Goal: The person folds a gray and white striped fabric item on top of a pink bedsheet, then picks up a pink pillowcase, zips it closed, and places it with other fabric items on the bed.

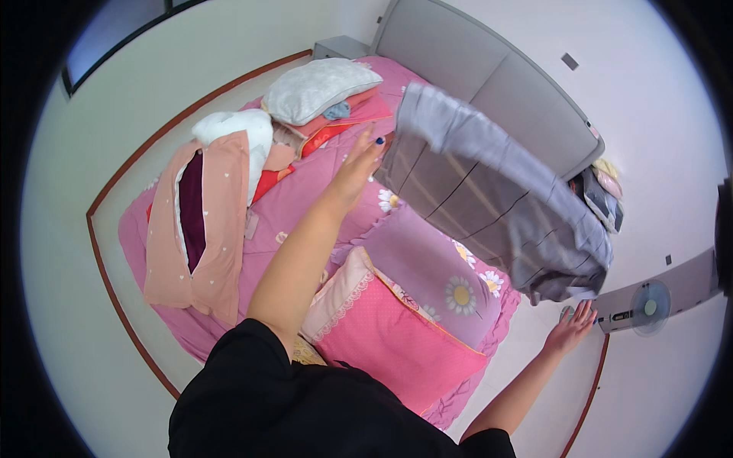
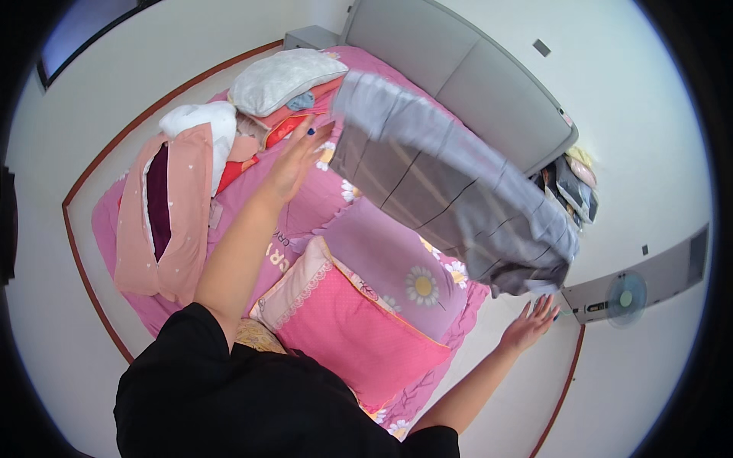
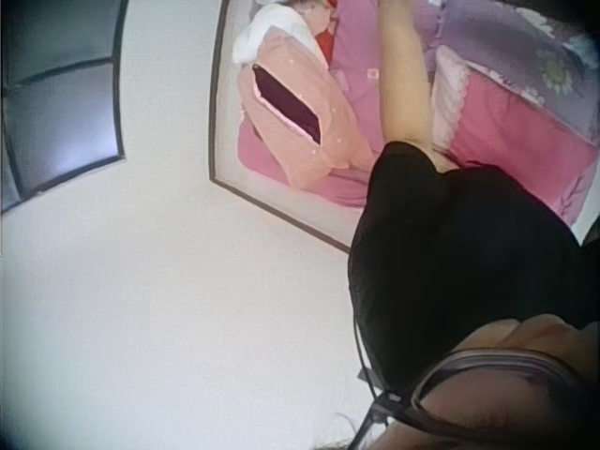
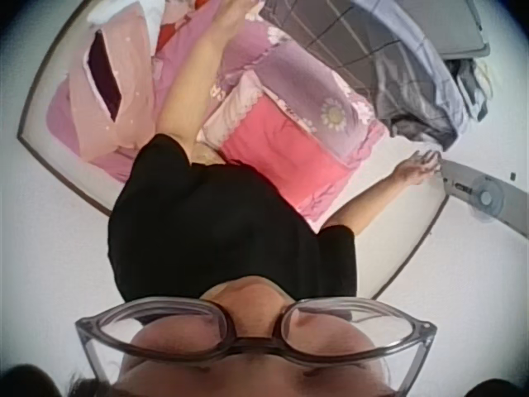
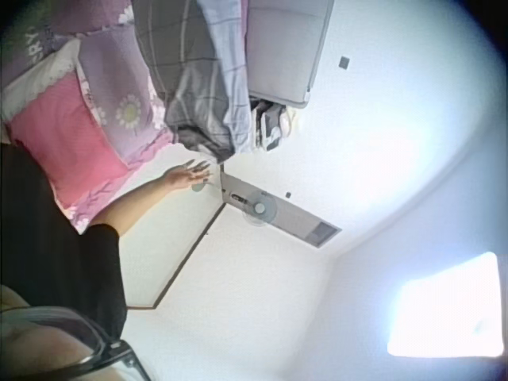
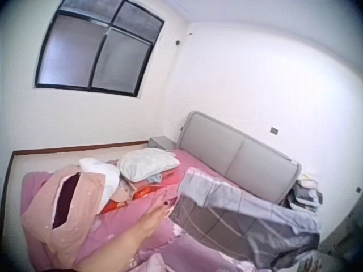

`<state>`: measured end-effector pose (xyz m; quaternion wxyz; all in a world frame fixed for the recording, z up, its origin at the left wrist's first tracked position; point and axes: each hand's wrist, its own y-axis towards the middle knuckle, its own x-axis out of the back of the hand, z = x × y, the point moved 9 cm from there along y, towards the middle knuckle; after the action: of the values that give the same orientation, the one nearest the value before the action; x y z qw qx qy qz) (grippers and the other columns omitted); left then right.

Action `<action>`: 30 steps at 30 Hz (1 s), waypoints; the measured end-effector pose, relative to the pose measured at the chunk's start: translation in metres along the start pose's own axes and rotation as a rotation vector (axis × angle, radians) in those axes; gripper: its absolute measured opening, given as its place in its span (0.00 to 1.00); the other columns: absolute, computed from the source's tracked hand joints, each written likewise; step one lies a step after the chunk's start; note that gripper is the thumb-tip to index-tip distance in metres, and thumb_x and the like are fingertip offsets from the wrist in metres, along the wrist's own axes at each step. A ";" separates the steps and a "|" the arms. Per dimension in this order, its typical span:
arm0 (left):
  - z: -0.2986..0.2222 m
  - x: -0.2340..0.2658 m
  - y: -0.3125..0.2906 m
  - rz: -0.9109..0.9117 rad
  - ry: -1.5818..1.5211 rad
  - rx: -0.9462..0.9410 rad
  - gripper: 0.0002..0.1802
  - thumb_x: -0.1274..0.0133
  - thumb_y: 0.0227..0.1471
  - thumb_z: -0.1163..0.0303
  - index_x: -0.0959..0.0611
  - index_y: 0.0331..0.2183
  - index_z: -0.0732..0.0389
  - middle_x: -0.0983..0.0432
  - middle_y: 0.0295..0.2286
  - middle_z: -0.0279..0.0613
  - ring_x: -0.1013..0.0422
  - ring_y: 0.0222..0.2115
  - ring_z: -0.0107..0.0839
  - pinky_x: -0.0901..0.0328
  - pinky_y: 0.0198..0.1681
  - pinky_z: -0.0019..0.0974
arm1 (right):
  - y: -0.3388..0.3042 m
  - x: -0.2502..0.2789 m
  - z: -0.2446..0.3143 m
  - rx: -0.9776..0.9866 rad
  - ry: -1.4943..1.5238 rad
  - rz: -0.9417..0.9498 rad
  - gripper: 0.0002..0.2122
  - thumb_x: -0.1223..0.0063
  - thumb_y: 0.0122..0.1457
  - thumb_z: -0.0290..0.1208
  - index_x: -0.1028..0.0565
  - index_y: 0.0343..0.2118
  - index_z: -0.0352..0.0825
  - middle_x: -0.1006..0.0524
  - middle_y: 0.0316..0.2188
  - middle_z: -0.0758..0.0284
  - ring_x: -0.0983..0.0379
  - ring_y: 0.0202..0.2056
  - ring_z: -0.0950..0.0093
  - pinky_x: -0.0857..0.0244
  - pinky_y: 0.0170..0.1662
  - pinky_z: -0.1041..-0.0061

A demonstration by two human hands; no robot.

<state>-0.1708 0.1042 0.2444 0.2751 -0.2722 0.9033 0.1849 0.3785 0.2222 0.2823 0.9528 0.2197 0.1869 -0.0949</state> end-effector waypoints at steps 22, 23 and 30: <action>0.272 0.326 -0.201 0.429 1.414 0.914 0.20 0.46 0.33 0.66 0.26 0.34 0.62 0.27 0.30 0.48 0.30 0.31 0.41 0.36 0.33 0.36 | -0.610 0.393 0.009 -0.786 -0.742 -0.680 0.10 0.56 0.53 0.30 0.33 0.32 0.26 0.30 0.26 0.62 0.32 0.26 0.74 0.35 0.28 0.78; 0.254 0.347 -0.199 0.411 1.448 0.905 0.20 0.46 0.33 0.66 0.26 0.34 0.62 0.27 0.30 0.48 0.30 0.31 0.41 0.36 0.33 0.36 | -0.566 0.337 -0.004 -0.765 -0.739 -0.650 0.07 0.57 0.51 0.26 0.32 0.32 0.28 0.30 0.25 0.64 0.32 0.25 0.76 0.36 0.29 0.78; 0.241 0.340 -0.246 0.020 0.936 0.587 0.06 0.54 0.40 0.75 0.27 0.26 0.65 0.31 0.14 0.39 0.34 0.16 0.29 0.37 0.21 0.29 | -0.506 0.243 -0.035 -0.700 -0.862 -0.146 0.08 0.57 0.52 0.25 0.32 0.34 0.26 0.28 0.27 0.63 0.30 0.30 0.76 0.38 0.35 0.79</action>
<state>-0.1678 -0.1049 -0.1923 -0.0930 -0.2286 0.9454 -0.2130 0.4556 -0.2337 -0.0377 0.9500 -0.1818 -0.1845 -0.1744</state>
